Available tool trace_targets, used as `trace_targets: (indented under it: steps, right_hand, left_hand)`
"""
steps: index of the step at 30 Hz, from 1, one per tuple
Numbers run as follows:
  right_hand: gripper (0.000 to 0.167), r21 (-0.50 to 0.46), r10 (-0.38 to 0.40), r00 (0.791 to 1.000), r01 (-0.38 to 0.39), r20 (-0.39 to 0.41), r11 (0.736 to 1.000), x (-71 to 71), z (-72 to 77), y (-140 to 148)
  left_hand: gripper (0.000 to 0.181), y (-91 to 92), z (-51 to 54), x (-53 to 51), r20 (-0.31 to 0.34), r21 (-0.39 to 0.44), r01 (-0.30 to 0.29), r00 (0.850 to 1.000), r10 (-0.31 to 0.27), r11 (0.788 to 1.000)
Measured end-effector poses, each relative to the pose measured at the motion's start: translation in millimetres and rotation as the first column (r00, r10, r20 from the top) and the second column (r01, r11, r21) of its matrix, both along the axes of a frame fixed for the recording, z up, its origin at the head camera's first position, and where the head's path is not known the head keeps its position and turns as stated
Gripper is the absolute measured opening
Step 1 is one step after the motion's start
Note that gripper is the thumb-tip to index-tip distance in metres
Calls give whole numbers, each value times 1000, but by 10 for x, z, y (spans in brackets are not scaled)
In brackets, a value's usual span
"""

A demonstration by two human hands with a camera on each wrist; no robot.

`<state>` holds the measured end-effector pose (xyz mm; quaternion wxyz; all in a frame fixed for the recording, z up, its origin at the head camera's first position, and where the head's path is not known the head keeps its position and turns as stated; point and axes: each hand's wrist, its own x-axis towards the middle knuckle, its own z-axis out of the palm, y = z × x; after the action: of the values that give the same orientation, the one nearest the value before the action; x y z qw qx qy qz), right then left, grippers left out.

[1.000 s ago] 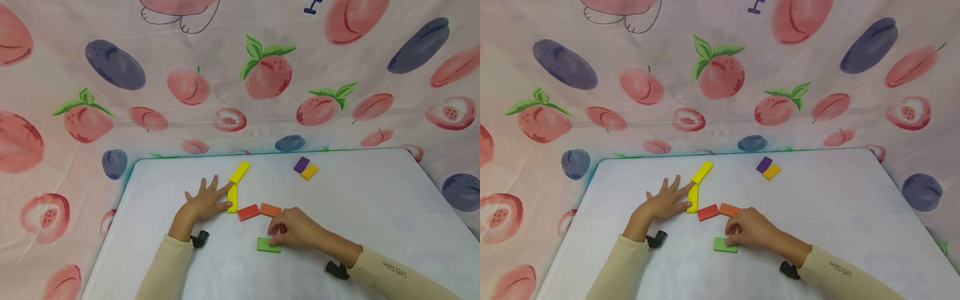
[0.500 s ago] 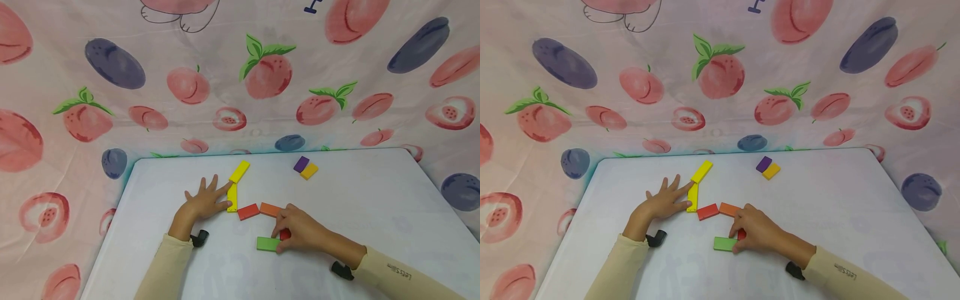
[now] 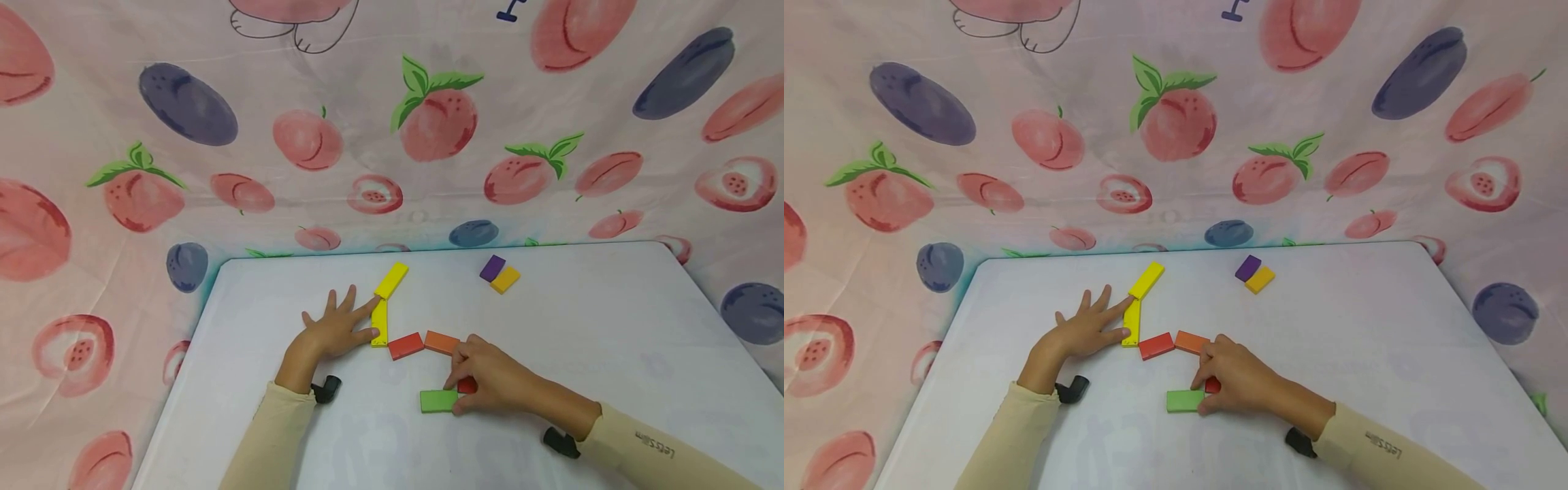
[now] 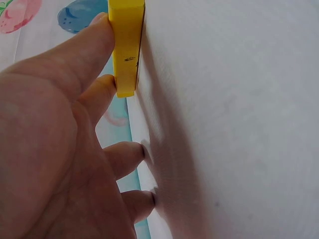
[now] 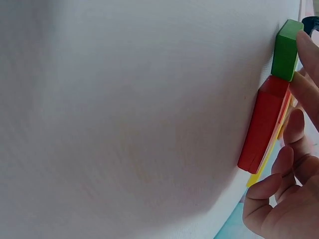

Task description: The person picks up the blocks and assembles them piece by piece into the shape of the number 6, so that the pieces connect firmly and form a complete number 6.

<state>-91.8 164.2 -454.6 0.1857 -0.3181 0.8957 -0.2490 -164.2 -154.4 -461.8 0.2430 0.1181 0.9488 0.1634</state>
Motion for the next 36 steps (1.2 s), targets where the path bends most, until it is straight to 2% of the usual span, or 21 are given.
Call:
trace_targets:
  steps: [13, 21, 29, 36]
  right_hand:
    - [29, 14, 31, 999, -30, -20, 999, 12, 5, 25]
    - [32, 19, 4, 1000, -4, -15, 1000, 5, 32, 78]
    - [32, 10, 45, 996, -44, -77, 999, 20, -4, 92]
    - [30, 9, 59, 995, -59, -84, 998, 27, -11, 99]
  left_hand:
    - [71, -7, -7, -1, -4, -1, 4, 1000, -4, 1000]
    - [71, -4, -15, -6, -11, 0, 2, 1000, -2, 1000]
    - [71, -10, -20, -8, -5, 1, 0, 1000, 0, 1000]
    - [71, -9, -15, -5, -1, 0, -2, 1000, 2, 1000]
